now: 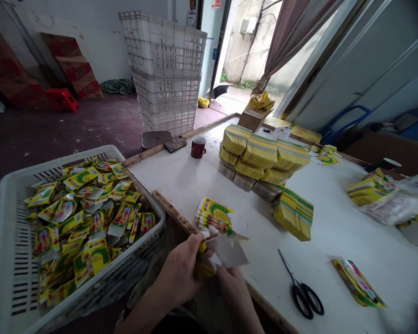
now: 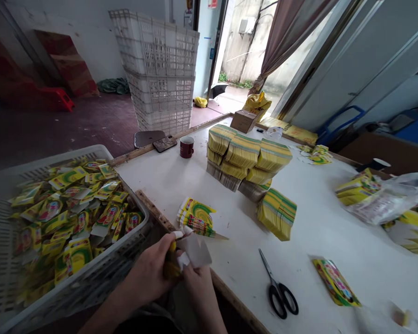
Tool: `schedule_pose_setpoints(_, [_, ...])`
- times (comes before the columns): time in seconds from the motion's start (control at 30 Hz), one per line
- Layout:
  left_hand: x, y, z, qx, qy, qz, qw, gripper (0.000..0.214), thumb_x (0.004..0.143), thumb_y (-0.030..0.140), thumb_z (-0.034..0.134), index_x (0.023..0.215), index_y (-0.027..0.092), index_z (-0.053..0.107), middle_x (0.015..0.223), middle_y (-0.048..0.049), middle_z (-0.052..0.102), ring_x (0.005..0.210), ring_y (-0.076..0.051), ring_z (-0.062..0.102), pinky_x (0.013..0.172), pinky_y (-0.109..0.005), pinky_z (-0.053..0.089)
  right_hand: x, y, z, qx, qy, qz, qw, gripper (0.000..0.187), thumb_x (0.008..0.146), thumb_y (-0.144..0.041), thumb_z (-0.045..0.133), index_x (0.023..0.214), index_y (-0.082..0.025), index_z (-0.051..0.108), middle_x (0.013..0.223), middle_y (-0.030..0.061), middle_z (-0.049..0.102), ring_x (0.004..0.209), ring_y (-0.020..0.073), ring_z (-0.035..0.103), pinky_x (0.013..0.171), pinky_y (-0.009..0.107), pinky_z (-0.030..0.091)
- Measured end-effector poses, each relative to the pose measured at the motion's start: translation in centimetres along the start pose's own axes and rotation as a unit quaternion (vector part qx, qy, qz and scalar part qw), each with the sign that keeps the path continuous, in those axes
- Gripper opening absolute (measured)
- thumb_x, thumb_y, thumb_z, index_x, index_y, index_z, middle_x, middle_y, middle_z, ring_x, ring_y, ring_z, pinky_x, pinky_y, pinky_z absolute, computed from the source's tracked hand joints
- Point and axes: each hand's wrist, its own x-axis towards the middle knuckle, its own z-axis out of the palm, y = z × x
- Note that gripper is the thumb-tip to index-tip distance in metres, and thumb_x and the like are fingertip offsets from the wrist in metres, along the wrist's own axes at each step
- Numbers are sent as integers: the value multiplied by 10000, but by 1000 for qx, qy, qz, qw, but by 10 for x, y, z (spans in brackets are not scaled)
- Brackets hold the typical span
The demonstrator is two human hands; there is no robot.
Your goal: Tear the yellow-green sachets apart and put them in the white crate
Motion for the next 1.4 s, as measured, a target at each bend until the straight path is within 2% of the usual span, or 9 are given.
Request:
schedule_pose_setpoints(0.13, [1,1,5,-7,-30,29,999,744,686,200,699,1299,265,282,1224,-107,595,1078,-295,622,873,-378,510,3,3,7,116,-21,101,988,469,857,-452,623,1261,-214,610,984,91,736,971,273,685,847,398,573])
schedule_pose_setpoints(0.27, [2,-1,6,2,-17,40,999,646,676,149,666,1218,276,338,1194,-85,564,1050,-280,624,841,-367,515,8,6,6,120,-20,100,988,516,872,-522,591,1274,-199,607,986,102,742,982,268,686,833,368,574])
schedule_pose_setpoints(0.43, [5,-4,3,-19,-38,22,999,529,706,179,638,1148,279,364,1084,-44,587,946,-252,647,770,-347,519,5,0,3,7,-61,8,998,511,946,-498,469,1367,-219,539,1147,113,714,1123,279,646,923,403,553])
schedule_pose_setpoints(0.53, [7,-7,7,-50,-27,18,998,604,758,190,595,1256,267,262,1025,-51,602,876,-235,653,741,-352,528,0,-3,2,-121,-83,-103,984,524,917,-274,556,1432,-250,462,1346,106,606,1256,282,561,1020,423,489])
schedule_pose_setpoints(0.6, [8,-10,11,-46,13,34,998,683,759,163,581,1324,242,206,1162,-120,563,1020,-265,624,846,-404,520,-2,0,-1,-177,-76,-162,968,558,894,-136,537,1425,-289,466,1417,93,544,1304,270,515,1035,408,477])
schedule_pose_setpoints(0.73, [6,-12,5,35,70,8,997,660,663,88,595,1262,210,348,1280,-157,488,1204,-341,505,992,-535,426,0,11,-11,-211,-1,-186,960,626,906,-53,440,1462,-337,386,1480,69,471,1351,243,456,1065,437,445])
schedule_pose_setpoints(0.87, [5,-9,-16,13,41,-22,999,436,701,155,649,1095,220,472,1055,-68,593,1020,-260,590,884,-400,492,2,15,-20,-268,-69,-184,943,682,914,-161,534,1519,-292,249,1588,109,252,1417,301,327,1060,467,437])
schedule_pose_setpoints(1.1, [6,-5,-38,-11,10,9,1000,435,695,245,728,1086,228,539,1051,-50,617,983,-227,610,848,-322,492,6,-8,-34,-279,-150,-172,933,278,904,-191,561,1156,-218,677,1445,174,479,1309,277,508,989,382,500])
schedule_pose_setpoints(1.4, [11,-4,-43,12,16,10,1000,463,669,163,701,1100,218,540,1073,-54,604,1016,-236,587,880,-345,485,5,0,-22,-263,-102,-200,938,339,853,-96,538,1166,-197,620,1450,186,442,1310,276,504,990,391,495])
